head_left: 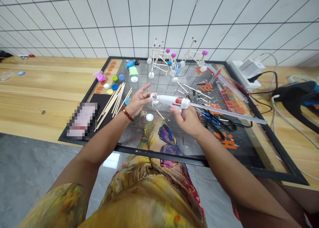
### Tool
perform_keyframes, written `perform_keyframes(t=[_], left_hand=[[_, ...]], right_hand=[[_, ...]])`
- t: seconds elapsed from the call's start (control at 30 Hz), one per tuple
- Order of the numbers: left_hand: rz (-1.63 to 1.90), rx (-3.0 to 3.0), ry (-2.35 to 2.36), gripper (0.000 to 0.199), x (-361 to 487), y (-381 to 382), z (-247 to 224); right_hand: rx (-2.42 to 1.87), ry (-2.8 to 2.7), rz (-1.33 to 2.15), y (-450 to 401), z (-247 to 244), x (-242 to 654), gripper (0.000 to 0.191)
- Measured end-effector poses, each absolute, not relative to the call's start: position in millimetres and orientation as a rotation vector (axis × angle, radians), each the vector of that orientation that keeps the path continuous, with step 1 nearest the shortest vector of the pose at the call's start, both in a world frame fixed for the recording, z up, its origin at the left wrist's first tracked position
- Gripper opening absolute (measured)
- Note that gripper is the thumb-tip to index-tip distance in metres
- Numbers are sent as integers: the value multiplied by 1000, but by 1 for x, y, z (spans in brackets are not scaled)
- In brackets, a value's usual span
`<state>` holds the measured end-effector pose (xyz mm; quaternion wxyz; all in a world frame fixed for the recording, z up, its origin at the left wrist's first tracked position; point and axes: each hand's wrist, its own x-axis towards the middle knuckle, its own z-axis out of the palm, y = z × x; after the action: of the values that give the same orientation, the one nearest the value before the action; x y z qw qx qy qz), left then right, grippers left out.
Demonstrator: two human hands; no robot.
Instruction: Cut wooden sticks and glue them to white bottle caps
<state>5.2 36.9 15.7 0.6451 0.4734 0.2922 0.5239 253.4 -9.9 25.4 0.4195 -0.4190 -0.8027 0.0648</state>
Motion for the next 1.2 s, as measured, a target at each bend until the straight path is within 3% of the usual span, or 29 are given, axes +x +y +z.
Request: perform_keyframes(t=[0.47, 1.2], left_hand=[[1249, 1146, 748, 93, 8, 37, 14], [1294, 1171, 687, 120, 11, 35, 17]], right_hand=[[-1014, -1999, 119, -10, 24, 253, 39], [-1093, -2012, 205, -10, 26, 252, 36]])
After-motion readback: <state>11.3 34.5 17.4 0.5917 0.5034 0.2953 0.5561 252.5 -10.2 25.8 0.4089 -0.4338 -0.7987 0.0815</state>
